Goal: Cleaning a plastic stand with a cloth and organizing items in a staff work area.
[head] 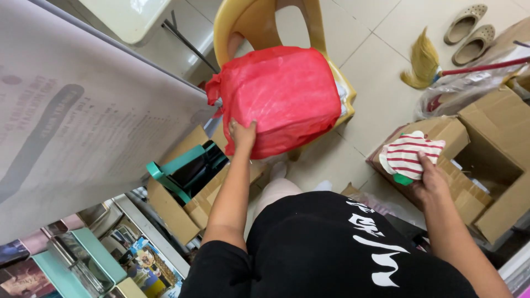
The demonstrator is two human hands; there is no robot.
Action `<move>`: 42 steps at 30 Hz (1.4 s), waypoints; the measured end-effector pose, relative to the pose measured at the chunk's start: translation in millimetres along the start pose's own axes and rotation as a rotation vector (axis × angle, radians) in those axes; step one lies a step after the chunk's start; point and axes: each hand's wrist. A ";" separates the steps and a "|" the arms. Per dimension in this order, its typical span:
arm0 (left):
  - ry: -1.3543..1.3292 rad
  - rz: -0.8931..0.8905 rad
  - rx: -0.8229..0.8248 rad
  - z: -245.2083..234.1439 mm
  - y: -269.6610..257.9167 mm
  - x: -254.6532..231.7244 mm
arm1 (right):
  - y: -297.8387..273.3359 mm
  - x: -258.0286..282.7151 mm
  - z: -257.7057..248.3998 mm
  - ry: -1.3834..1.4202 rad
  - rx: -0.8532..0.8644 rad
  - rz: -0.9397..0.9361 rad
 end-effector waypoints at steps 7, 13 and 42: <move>0.005 -0.269 0.224 -81.8 -59.9 -100.7 | 97.7 -25.0 114.9 -0.204 0.198 -0.114; 0.190 0.079 0.112 -59.6 -53.0 -31.8 | 130.1 -47.2 221.8 -0.544 0.280 -0.069; -0.731 -0.219 0.643 -49.4 8.2 6.9 | 152.8 -54.4 226.0 -0.545 0.288 0.236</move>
Point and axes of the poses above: each hand's wrist, its own y-axis towards the middle knuckle, its own z-axis out of the palm, x = y × z, and after that the axes turned 8 degrees about x, right-handed
